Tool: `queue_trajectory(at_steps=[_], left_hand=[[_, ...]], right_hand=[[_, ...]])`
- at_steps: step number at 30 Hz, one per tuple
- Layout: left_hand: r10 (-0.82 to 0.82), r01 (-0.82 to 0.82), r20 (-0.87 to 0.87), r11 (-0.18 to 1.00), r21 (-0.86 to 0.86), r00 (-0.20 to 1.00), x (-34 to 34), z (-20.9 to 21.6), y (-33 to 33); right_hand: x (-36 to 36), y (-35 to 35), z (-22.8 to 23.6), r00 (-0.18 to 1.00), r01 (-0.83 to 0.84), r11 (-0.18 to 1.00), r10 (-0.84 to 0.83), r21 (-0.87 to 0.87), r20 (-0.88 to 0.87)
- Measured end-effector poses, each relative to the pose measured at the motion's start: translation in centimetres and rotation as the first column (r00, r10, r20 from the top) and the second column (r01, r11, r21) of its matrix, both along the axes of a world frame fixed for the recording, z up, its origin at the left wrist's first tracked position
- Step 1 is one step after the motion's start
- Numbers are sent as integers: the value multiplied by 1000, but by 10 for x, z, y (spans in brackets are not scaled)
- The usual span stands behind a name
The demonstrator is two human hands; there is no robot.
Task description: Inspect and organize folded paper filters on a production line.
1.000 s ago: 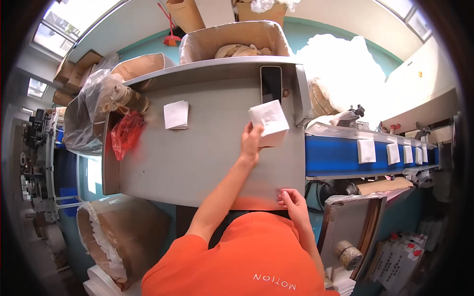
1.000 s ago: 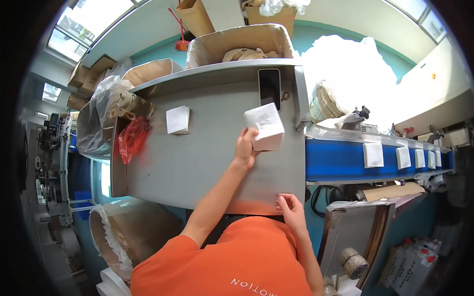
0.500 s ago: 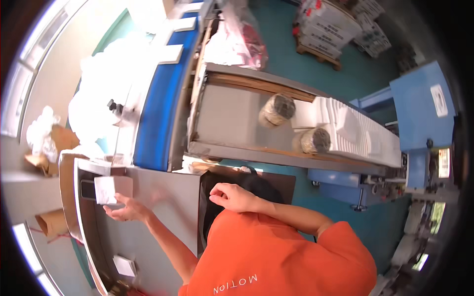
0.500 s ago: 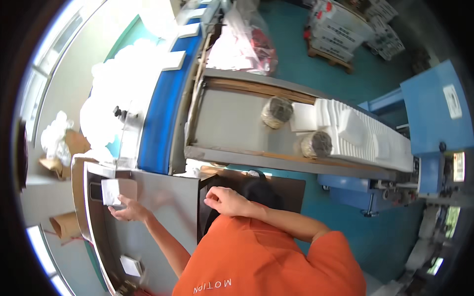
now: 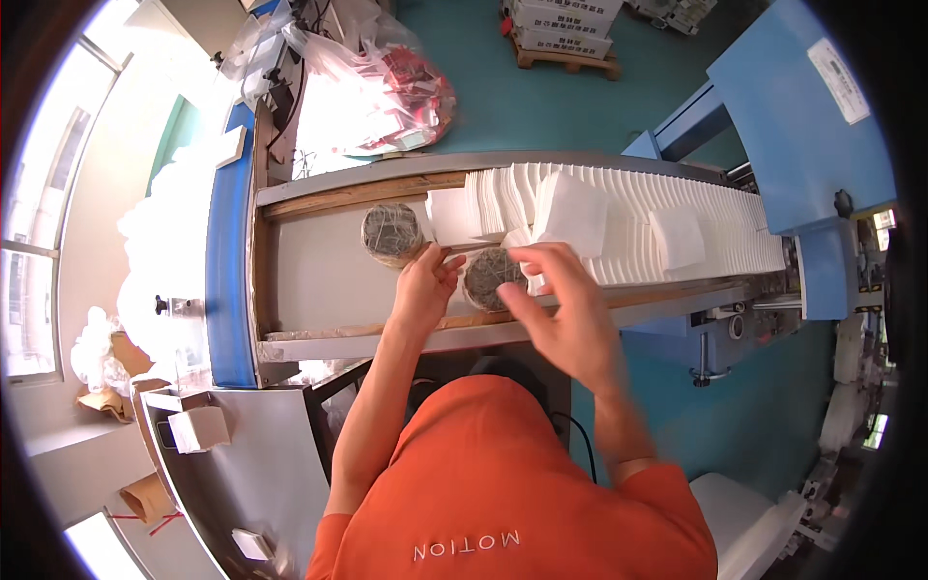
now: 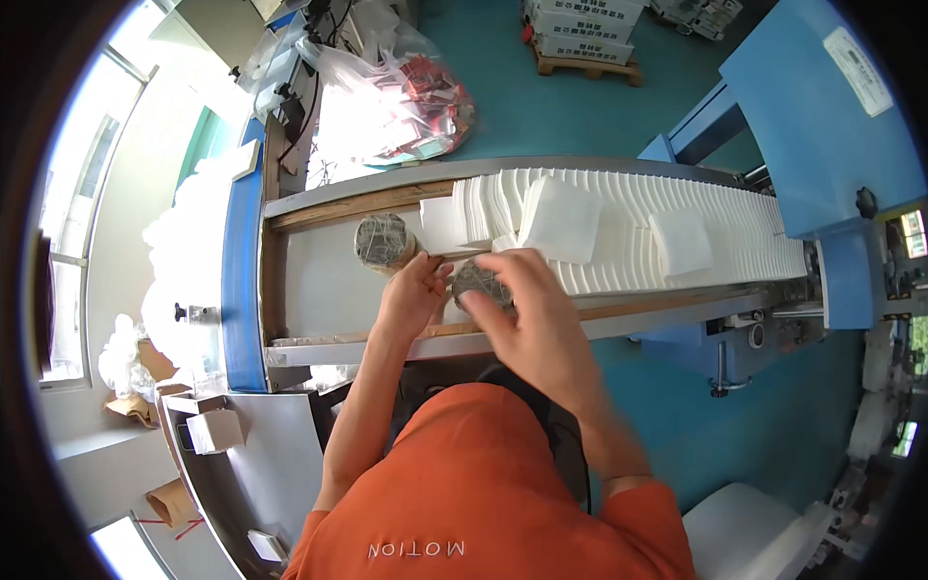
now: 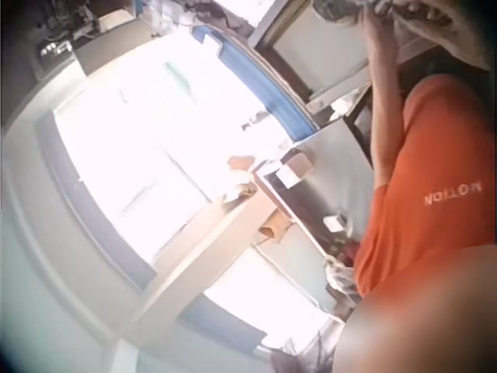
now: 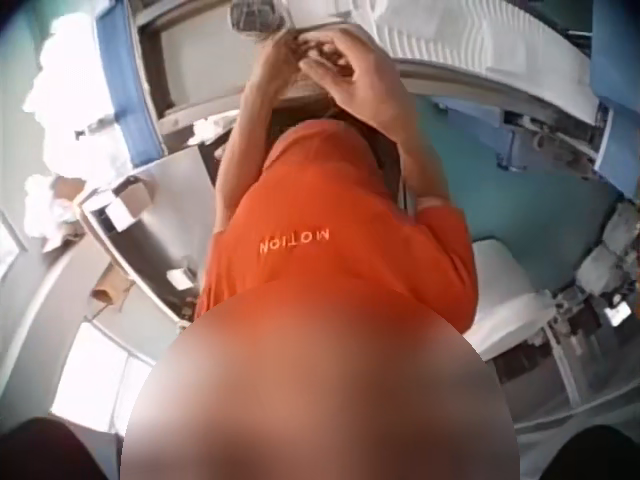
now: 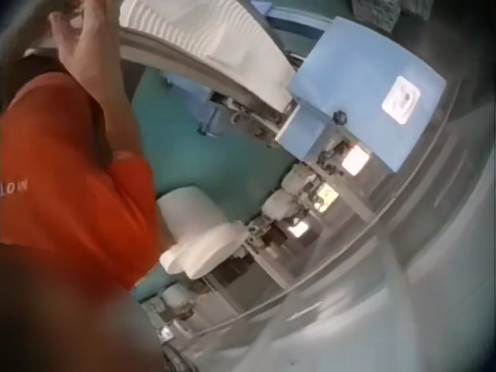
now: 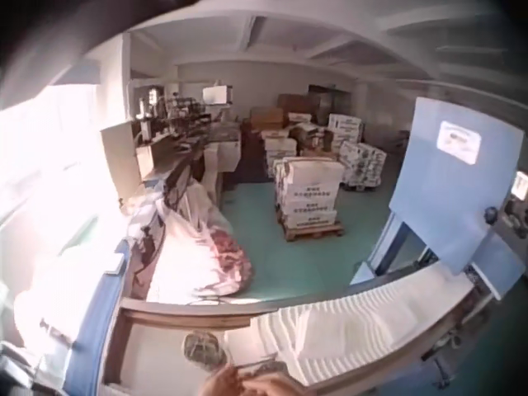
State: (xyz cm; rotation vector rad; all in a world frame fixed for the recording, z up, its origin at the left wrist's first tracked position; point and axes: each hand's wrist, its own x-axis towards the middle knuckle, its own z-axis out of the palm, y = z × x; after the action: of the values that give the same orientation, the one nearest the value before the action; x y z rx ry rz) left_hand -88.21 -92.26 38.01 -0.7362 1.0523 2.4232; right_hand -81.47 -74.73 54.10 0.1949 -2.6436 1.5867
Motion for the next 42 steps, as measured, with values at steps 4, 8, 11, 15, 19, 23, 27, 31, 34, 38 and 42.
queue_trajectory(at_steps=[4, 8, 11, 15, 19, 23, 27, 31, 34, 38, 42], left_hand=[[-31, 36, 37, 988, -148, 999, -26, -8, 29], [-192, -326, -425, 398, -858, 884, -18, 1, 64], [-319, -400, -523, 378, -835, 790, -12, 26, 65], [-355, -316, -538, 520, -793, 765, -8, 29, 58], [-226, -262, -540, 684, -680, 811, -14, 30, 70], [-322, -85, -436, 716, -692, 840, -19, 26, 47], [-421, 38, -293, 622, -782, 858, -31, 40, 44], [-320, 108, -297, 822, -559, 899, -46, 39, 50], [-409, 110, -320, 744, -659, 855, -53, 42, 50], [-471, 109, -258, 621, -776, 843, -60, 51, 52], [-359, 97, -314, 779, -619, 879, -57, 39, 45]], right_hand=[[-14, 88, 3, 967, 255, 961, -255, 106, -16], [-37, 106, 7, 992, 121, 986, -116, 114, -48], [-73, 93, 2, 994, -68, 988, 79, 141, -70], [-145, 64, -22, 968, -251, 964, 248, 93, 38], [-196, 39, -54, 832, -553, 822, 554, 139, 33], [-184, 41, -39, 870, -475, 798, 490, 371, 58], [-138, 91, -18, 959, -278, 817, 265, 505, 101], [-133, 141, -51, 933, -344, 868, 275, 358, 230], [-130, 139, -56, 933, -304, 927, 243, 219, 264], [-132, 140, -58, 918, -264, 934, 167, 241, 359], [-125, 143, -36, 872, -246, 958, 154, 144, 464]])
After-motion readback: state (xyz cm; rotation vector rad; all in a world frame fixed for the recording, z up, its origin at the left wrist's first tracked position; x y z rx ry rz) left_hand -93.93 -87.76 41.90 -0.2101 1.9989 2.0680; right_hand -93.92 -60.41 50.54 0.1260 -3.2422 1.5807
